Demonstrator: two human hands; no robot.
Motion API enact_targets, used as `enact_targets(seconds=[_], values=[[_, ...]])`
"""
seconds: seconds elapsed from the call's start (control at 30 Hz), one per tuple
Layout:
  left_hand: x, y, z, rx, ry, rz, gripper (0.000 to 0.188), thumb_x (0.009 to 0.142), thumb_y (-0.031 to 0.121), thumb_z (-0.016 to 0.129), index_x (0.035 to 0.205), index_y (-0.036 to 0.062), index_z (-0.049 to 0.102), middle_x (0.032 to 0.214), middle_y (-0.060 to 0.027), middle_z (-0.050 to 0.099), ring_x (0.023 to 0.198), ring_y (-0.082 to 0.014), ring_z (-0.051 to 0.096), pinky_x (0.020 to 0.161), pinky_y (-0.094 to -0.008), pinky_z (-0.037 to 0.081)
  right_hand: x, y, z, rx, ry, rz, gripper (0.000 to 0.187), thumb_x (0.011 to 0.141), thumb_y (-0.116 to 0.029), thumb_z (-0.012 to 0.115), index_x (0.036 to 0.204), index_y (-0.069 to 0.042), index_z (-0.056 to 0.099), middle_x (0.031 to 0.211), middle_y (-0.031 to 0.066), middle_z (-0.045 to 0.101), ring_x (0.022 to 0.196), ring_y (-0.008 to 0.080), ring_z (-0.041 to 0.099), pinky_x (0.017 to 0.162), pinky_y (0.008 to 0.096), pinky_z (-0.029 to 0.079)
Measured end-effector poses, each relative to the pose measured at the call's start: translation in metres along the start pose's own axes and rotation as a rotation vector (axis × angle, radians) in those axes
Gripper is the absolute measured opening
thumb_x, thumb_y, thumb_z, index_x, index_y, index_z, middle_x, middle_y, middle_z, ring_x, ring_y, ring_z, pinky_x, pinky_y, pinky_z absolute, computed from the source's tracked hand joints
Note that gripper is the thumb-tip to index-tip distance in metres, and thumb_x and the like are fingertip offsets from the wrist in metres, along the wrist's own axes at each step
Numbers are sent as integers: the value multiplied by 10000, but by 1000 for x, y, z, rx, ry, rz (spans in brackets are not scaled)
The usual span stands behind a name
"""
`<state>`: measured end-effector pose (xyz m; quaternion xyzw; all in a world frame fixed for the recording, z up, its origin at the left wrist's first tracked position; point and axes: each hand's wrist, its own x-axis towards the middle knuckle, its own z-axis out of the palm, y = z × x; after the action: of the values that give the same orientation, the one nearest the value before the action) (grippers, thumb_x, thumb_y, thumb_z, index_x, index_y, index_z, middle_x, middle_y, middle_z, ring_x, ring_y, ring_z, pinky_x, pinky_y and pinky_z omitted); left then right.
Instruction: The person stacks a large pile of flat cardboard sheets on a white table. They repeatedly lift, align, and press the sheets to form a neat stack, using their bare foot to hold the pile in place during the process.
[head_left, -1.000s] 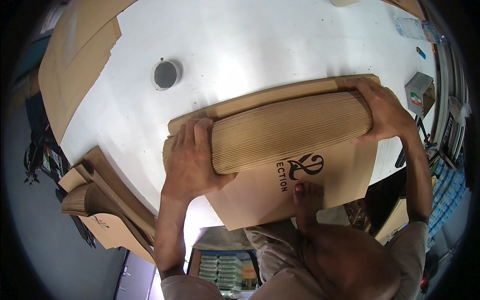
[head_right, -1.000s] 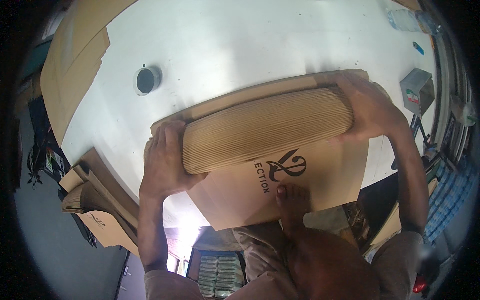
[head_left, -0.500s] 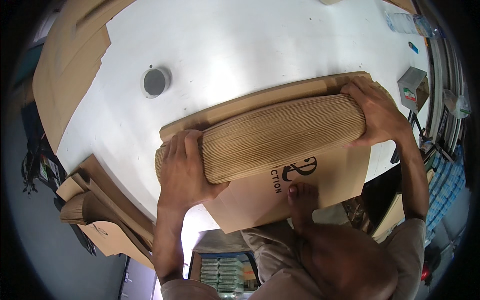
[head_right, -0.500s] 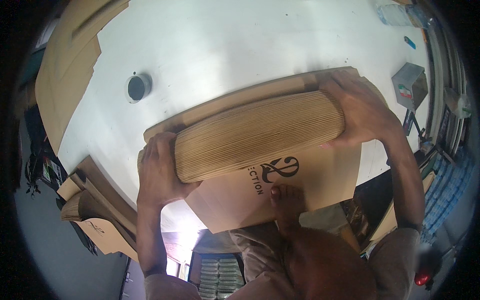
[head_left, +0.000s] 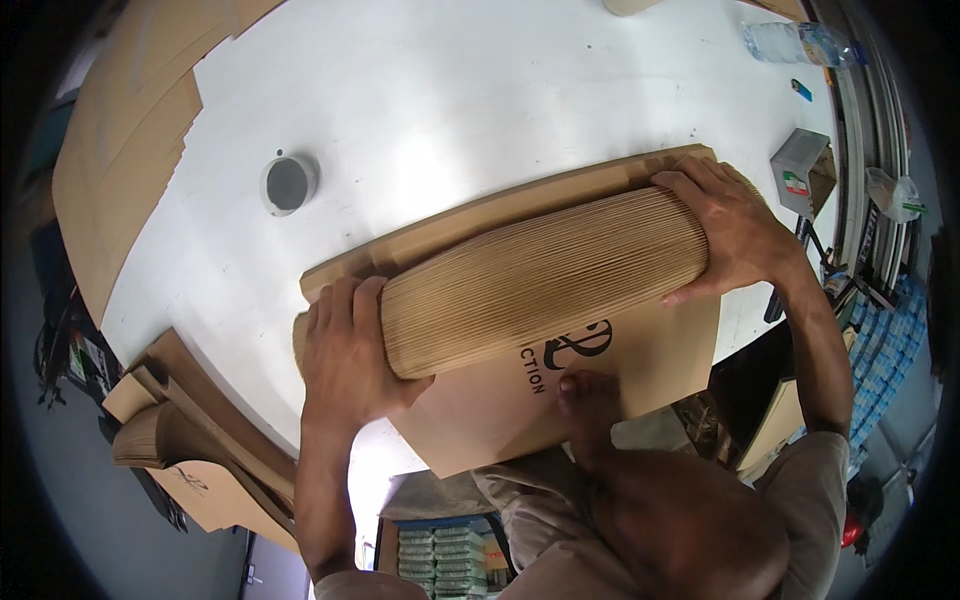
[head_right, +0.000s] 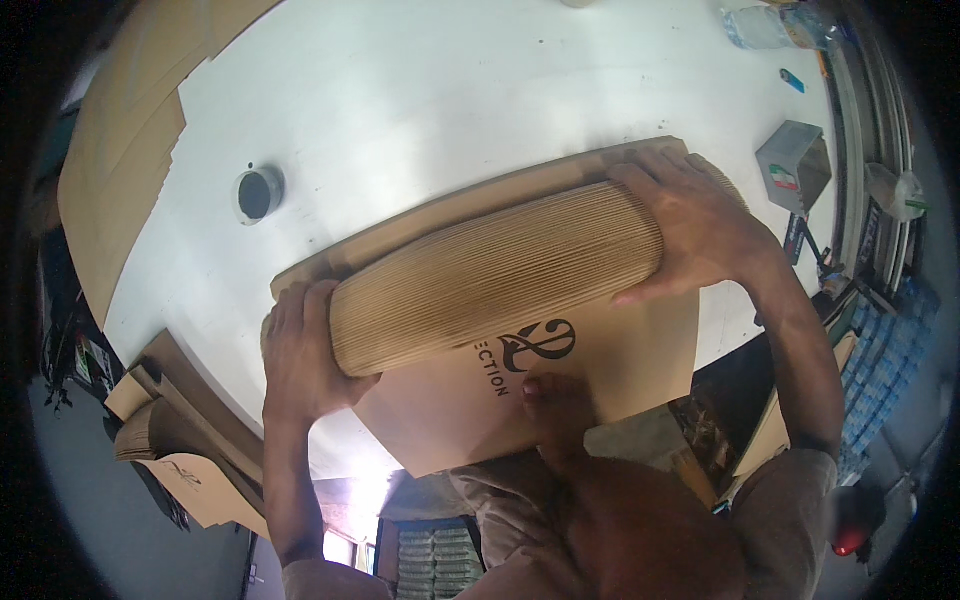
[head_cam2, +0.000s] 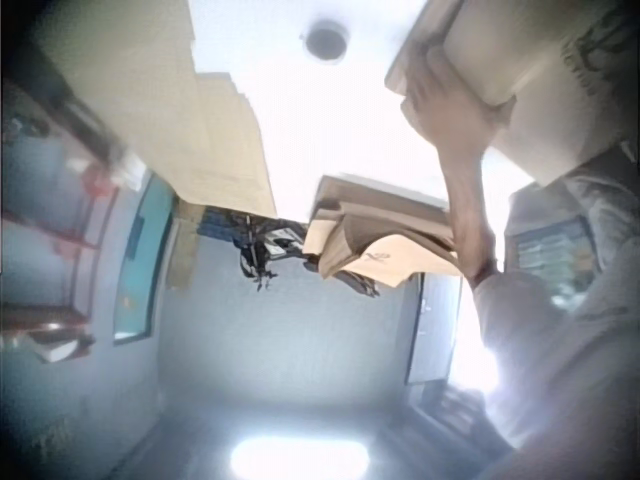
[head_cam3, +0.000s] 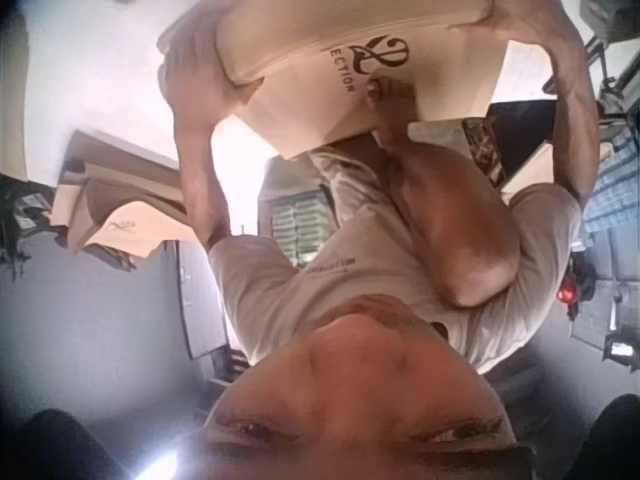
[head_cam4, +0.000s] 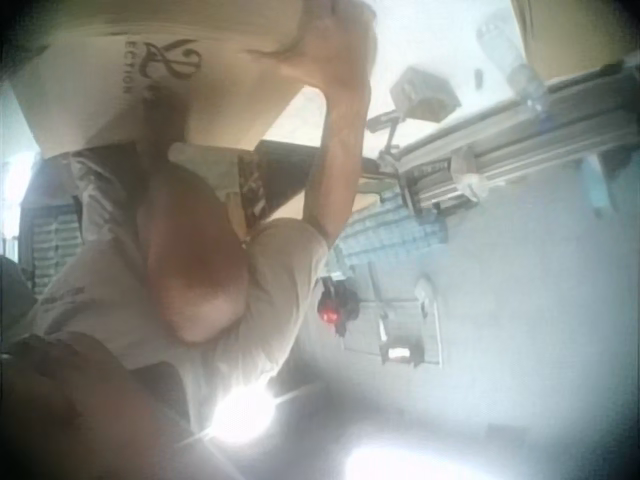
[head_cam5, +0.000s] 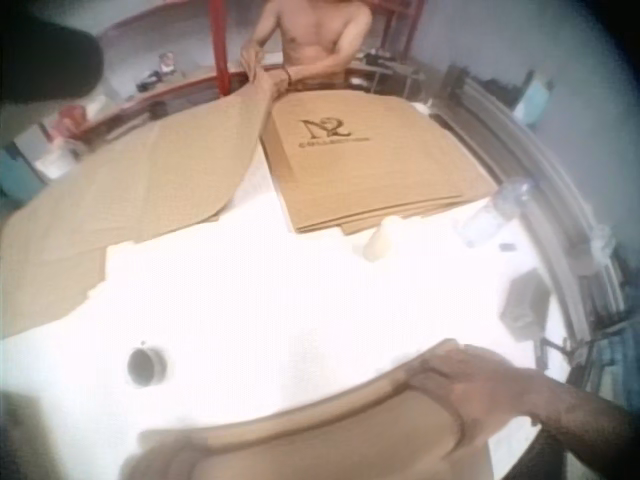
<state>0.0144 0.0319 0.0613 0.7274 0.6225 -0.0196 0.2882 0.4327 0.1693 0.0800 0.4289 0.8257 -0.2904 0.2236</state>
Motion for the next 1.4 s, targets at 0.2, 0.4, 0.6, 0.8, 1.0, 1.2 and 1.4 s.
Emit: enact_targets(seconds=[0.2, 0.4, 0.6, 0.8, 1.0, 1.2, 1.4], values=[[-19, 5, 6, 44, 39, -15, 990, 547, 380, 984, 1388, 66, 565, 1238, -159, 622, 1161, -382, 617, 990, -537, 471, -17, 20, -15, 117, -14, -19, 1346, 408, -666, 1007, 1500, -58, 508, 1439, 199, 562, 1407, 439, 531, 1212, 544, 431], [-27, 4, 9, 41, 86, 12, 999, 568, 441, 984, 1386, 52, 564, 1238, -161, 623, 1155, -373, 610, 989, -529, 451, -14, 59, -18, 173, -33, 83, 840, 814, -742, 775, 1214, -22, 607, 1265, 197, 644, 1142, 381, 625, 984, 513, 492], [-20, 3, 9, 21, 84, 15, 972, 569, 447, 991, 1351, 43, 580, 1215, -158, 629, 1140, -369, 618, 961, -525, 458, -12, 83, -1, 474, 162, 235, 799, 1077, -731, 456, 932, 34, 630, 909, 183, 636, 883, 308, 598, 835, 451, 486], [-7, 1, 6, 30, 69, 29, 920, 545, 356, 995, 1305, 12, 605, 1169, -180, 631, 1093, -393, 641, 937, -501, 510, 8, 67, -4, 403, 90, 279, 733, 1096, -677, 477, 1005, 23, 678, 878, 182, 678, 898, 304, 644, 875, 465, 504], [18, -17, 3, -50, -21, 93, 873, 578, 295, 984, 1302, -12, 604, 1254, -210, 645, 1169, -438, 645, 986, -539, 528, 26, 60, -17, 273, -185, 92, 768, 908, -612, 777, 1425, -75, 593, 1214, 216, 685, 1155, 373, 662, 989, 498, 531], [27, -31, 3, -116, -135, 39, 850, 611, 253, 961, 1334, 26, 576, 1296, -212, 641, 1223, -458, 628, 1047, -553, 507, 28, 3, -37, 244, -408, 14, 1476, 443, -546, 1051, 1690, -173, 355, 1579, 226, 451, 1462, 465, 485, 1226, 562, 432], [32, -27, -3, -165, -192, 10, 824, 656, 292, 954, 1339, 49, 561, 1258, -191, 655, 1217, -440, 632, 1118, -546, 460, 24, 13, -31, 275, -370, -52, 1424, 424, -374, 1042, 1667, -133, 389, 1542, 221, 496, 1414, 425, 546, 1203, 505, 461]])
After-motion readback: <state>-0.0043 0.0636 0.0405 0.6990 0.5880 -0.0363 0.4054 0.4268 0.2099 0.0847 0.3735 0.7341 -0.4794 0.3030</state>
